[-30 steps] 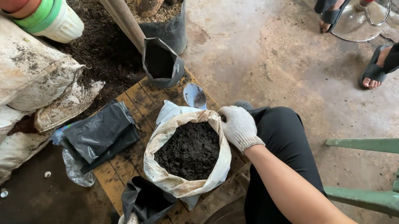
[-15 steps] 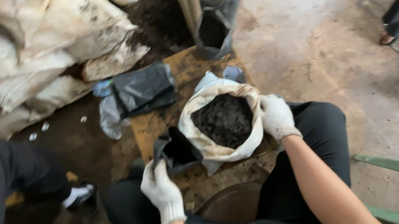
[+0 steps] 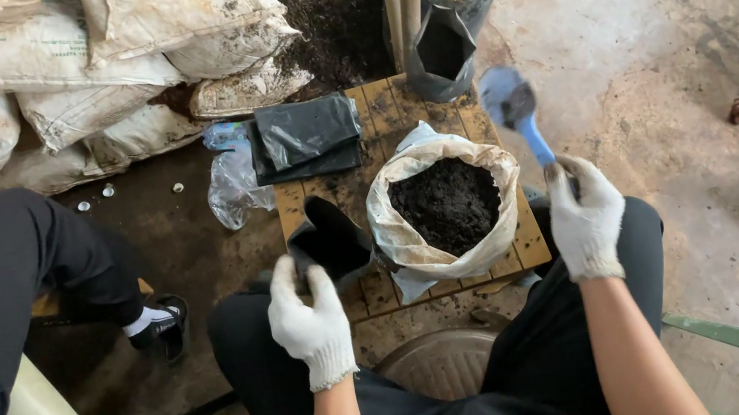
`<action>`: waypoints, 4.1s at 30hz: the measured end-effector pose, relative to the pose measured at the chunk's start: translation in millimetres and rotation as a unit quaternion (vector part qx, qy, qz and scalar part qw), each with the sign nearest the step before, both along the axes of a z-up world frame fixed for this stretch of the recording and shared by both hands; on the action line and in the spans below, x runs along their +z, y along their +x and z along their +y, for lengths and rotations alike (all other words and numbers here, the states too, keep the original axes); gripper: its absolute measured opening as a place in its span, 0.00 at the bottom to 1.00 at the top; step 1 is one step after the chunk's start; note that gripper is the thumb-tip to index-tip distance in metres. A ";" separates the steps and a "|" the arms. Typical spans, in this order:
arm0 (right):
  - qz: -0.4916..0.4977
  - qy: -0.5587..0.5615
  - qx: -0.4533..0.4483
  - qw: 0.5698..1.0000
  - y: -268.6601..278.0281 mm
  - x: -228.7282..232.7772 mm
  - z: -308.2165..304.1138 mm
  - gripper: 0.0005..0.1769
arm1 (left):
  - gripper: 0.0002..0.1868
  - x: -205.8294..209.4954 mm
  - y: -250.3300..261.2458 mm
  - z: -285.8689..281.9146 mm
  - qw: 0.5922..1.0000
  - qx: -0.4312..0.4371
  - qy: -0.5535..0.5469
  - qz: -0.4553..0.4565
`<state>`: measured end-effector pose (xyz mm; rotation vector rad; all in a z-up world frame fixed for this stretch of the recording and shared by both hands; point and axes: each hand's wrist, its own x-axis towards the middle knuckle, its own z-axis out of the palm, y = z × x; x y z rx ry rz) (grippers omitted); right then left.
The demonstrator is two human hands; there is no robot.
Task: Filling small plastic nursery bags with soil using a hand scoop
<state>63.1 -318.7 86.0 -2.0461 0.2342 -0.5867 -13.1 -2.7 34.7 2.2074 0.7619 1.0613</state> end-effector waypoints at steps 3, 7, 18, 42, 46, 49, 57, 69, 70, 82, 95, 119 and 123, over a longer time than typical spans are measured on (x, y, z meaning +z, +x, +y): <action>0.076 -0.088 0.061 0.991 -27.0 41.9 0.4 0.09 | 0.12 28.2 -1.4 -4.1 0.988 -0.058 0.083 -0.115; 0.124 -0.229 0.072 0.963 -32.6 34.5 -10.3 0.11 | 0.14 12.9 -7.8 -6.8 0.992 -0.067 -0.023 -0.101; 0.130 -0.366 0.134 0.912 -55.6 77.2 52.3 0.09 | 0.15 62.7 4.5 -20.7 0.968 -0.068 -0.231 -0.076; 0.290 0.238 0.289 0.881 -58.2 57.7 21.8 0.39 | 0.13 44.8 -41.3 3.0 0.949 -0.147 -0.279 -0.003; 0.218 0.308 0.321 0.869 -45.2 9.4 14.5 0.37 | 0.13 31.6 -44.6 3.6 0.945 -0.158 -0.287 -0.012; 0.181 0.402 0.320 0.839 -33.6 1.8 21.5 0.34 | 0.13 30.5 -31.6 2.8 0.939 -0.179 -0.293 -0.027; 0.209 0.173 0.110 0.956 -19.2 -0.2 54.3 0.18 | 0.11 19.0 -0.3 13.2 0.938 -0.239 -0.246 -0.059; 0.052 0.105 0.212 0.970 43.3 9.9 36.5 0.17 | 0.09 16.5 0.4 12.8 0.937 -0.188 -0.292 -0.040; 0.050 0.108 0.221 0.968 43.1 10.5 37.0 0.17 | 0.09 12.0 -4.5 8.7 0.939 -0.181 -0.288 -0.044; 0.056 0.033 0.269 0.961 42.7 21.5 20.2 0.09 | 0.10 6.9 -1.3 -12.9 0.946 -0.129 -0.293 0.050; -0.018 0.214 0.106 0.971 22.0 -18.0 42.7 0.25 | 0.11 -30.1 0.1 -0.9 0.899 -0.107 -0.419 -0.073; -0.048 0.349 0.044 0.935 -39.0 64.0 103.2 0.23 | 0.18 4.2 -29.3 -26.3 0.836 -0.129 -0.521 -0.115; -0.024 0.229 0.101 0.968 -63.8 62.1 123.8 0.28 | 0.18 -2.9 -30.0 -29.7 0.853 -0.107 -0.499 -0.113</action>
